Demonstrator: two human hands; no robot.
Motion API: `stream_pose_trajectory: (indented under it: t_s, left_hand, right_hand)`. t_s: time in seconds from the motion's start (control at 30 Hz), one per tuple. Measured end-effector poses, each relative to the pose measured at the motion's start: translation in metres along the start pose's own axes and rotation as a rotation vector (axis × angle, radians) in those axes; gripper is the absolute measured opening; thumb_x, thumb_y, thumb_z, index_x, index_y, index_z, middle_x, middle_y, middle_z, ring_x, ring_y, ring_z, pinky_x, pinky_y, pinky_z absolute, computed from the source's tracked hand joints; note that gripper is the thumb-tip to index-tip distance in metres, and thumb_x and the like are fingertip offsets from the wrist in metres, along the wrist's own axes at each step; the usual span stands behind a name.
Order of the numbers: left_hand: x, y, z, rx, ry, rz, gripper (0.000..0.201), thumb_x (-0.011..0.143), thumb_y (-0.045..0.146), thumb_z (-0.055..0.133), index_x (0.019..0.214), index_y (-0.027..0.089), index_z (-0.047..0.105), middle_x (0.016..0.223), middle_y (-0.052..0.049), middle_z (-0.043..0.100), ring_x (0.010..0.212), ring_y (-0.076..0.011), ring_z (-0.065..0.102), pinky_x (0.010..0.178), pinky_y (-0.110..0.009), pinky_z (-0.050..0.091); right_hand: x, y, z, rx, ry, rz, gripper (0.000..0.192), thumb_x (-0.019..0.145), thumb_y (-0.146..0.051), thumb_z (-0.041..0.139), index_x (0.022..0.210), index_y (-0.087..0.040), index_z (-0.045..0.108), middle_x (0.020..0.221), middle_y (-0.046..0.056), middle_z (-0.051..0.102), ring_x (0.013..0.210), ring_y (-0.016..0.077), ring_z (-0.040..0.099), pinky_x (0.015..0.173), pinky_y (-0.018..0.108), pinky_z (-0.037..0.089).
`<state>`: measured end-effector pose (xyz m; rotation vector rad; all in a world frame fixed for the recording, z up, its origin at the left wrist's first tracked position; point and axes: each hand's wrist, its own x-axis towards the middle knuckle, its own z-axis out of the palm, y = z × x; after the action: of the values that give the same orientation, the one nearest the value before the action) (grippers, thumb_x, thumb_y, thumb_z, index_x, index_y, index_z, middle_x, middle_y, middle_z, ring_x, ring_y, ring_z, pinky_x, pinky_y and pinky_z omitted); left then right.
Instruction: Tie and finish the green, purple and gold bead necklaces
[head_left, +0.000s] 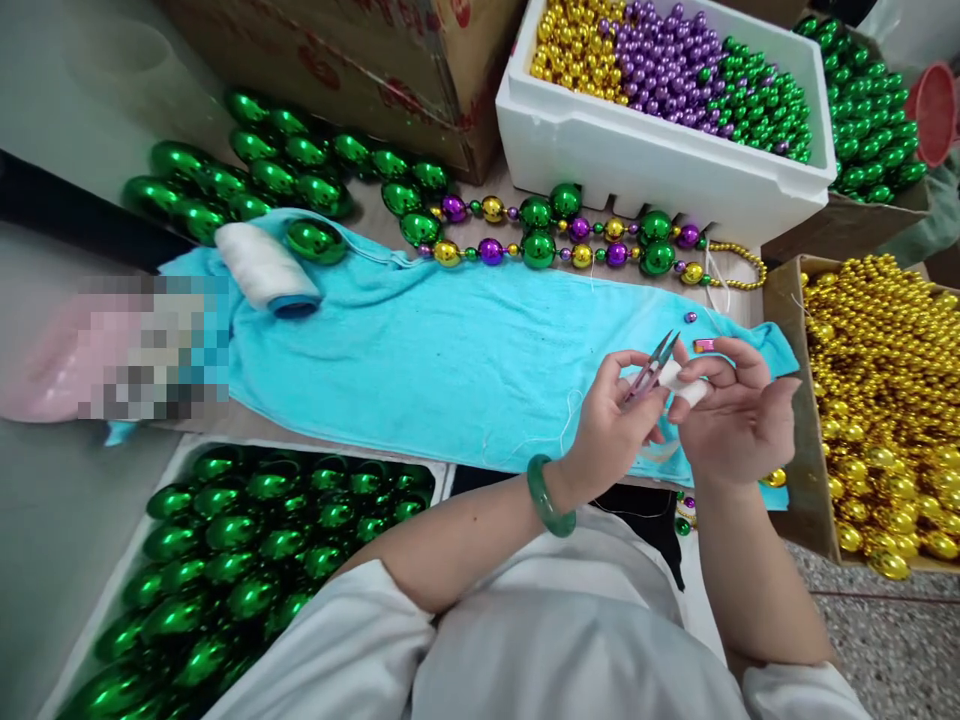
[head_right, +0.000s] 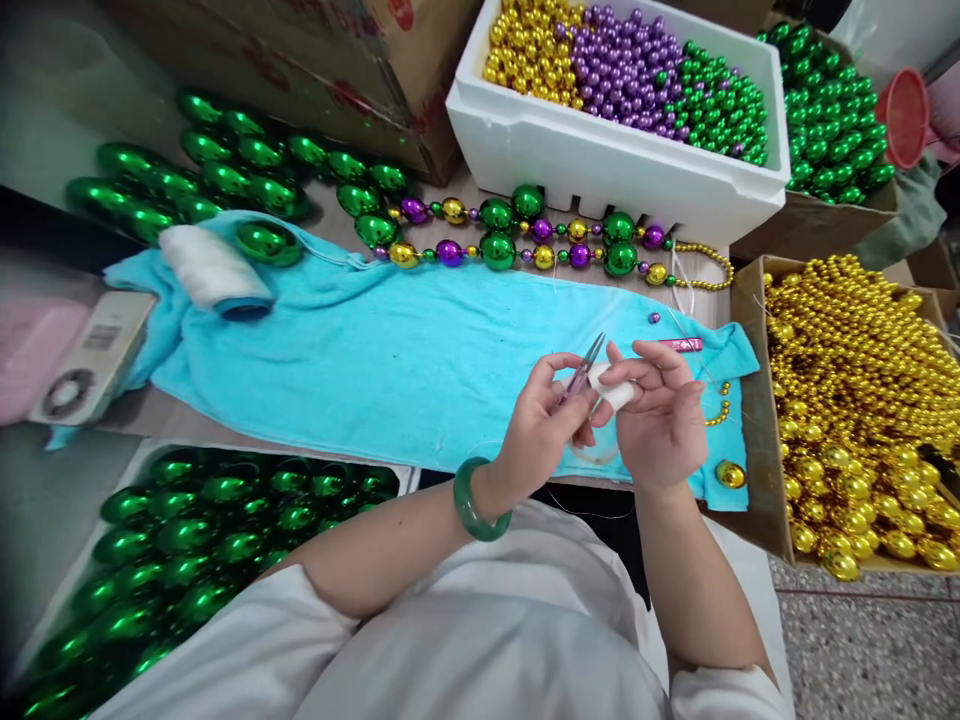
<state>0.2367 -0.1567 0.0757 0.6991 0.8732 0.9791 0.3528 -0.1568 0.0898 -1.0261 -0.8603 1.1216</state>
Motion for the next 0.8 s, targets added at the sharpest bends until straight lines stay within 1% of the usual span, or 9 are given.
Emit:
stream_pose_trajectory:
  t_s: [0.07,0.13,0.23,0.33,0.43,0.53,0.63,0.7,0.8]
  left_hand:
    - [0.005,0.001,-0.004,0.004,-0.026,-0.011,0.031,0.082,0.032,0.061,0.105,0.022,0.043,0.066,0.008,0.055,0.041,-0.0029,0.045,0.042,-0.016,0.038]
    - [0.008,0.002,-0.007,0.022,-0.056,-0.019,0.031,0.081,0.031,0.061,0.105,0.022,0.043,0.062,0.009,0.053,0.04,-0.0032,0.044,0.04,-0.015,0.036]
    - [0.012,0.001,-0.012,0.084,-0.099,-0.005,0.032,0.081,0.032,0.062,0.106,0.022,0.044,0.065,0.008,0.054,0.043,-0.0037,0.046,0.042,-0.015,0.037]
    - [0.016,-0.003,-0.016,0.202,-0.094,0.058,0.032,0.083,0.034,0.062,0.109,0.022,0.046,0.07,0.006,0.056,0.046,-0.004,0.046,0.045,-0.016,0.038]
    - [0.018,-0.005,-0.022,0.332,-0.067,0.14,0.031,0.086,0.037,0.06,0.112,0.022,0.049,0.069,0.005,0.055,0.05,-0.0052,0.046,0.048,-0.017,0.037]
    - [0.017,-0.002,-0.027,0.404,-0.104,0.177,0.03,0.087,0.037,0.059,0.112,0.022,0.052,0.065,0.006,0.05,0.051,-0.0063,0.043,0.05,-0.018,0.036]
    - [0.016,0.004,-0.028,0.408,-0.159,0.202,0.031,0.086,0.035,0.061,0.113,0.023,0.053,0.075,0.003,0.056,0.055,-0.0061,0.044,0.051,-0.018,0.036]
    - [0.016,0.008,-0.027,0.392,-0.192,0.194,0.031,0.085,0.034,0.062,0.112,0.023,0.053,0.081,0.003,0.058,0.055,-0.0055,0.044,0.051,-0.019,0.035]
    - [0.019,0.01,-0.025,0.325,-0.222,0.108,0.026,0.088,0.037,0.058,0.108,0.022,0.053,0.071,0.004,0.053,0.048,-0.0048,0.04,0.046,-0.019,0.033]
  right_hand:
    - [-0.002,0.0,-0.001,-0.023,-0.037,0.009,0.044,0.083,-0.066,0.046,0.103,-0.032,0.067,0.086,0.0,0.072,0.056,0.0161,0.065,0.114,0.052,0.032]
    - [-0.003,0.0,-0.002,-0.06,-0.03,0.01,0.046,0.081,-0.068,0.048,0.107,-0.033,0.065,0.091,0.0,0.072,0.064,0.0185,0.068,0.114,0.054,0.032]
    - [-0.003,0.001,-0.003,-0.103,-0.001,-0.012,0.048,0.08,-0.069,0.049,0.109,-0.034,0.063,0.092,0.001,0.071,0.07,0.0212,0.069,0.113,0.056,0.032]
    - [-0.005,0.001,-0.003,-0.111,0.013,-0.07,0.044,0.082,-0.066,0.048,0.11,-0.035,0.063,0.092,0.001,0.071,0.069,0.0213,0.07,0.112,0.056,0.032]
    - [-0.007,-0.002,-0.003,-0.143,0.053,-0.11,0.042,0.084,-0.064,0.046,0.111,-0.037,0.063,0.092,0.001,0.071,0.065,0.0213,0.068,0.109,0.059,0.036]
    - [-0.008,-0.006,-0.004,-0.182,0.096,-0.126,0.042,0.087,-0.063,0.04,0.112,-0.038,0.062,0.094,0.001,0.071,0.066,0.0213,0.068,0.104,0.061,0.04]
    - [-0.003,-0.007,-0.005,-0.165,0.078,-0.086,0.039,0.088,-0.06,0.041,0.111,-0.037,0.063,0.098,0.002,0.071,0.078,0.0224,0.07,0.103,0.056,0.044]
    - [0.001,-0.005,-0.006,-0.127,0.043,-0.037,0.033,0.088,-0.052,0.048,0.111,-0.035,0.063,0.1,0.003,0.071,0.088,0.023,0.07,0.099,0.051,0.048]
    - [0.007,-0.004,-0.007,-0.092,-0.008,0.03,0.03,0.082,-0.035,0.06,0.112,-0.034,0.063,0.104,0.003,0.07,0.096,0.0232,0.068,0.091,0.047,0.054]
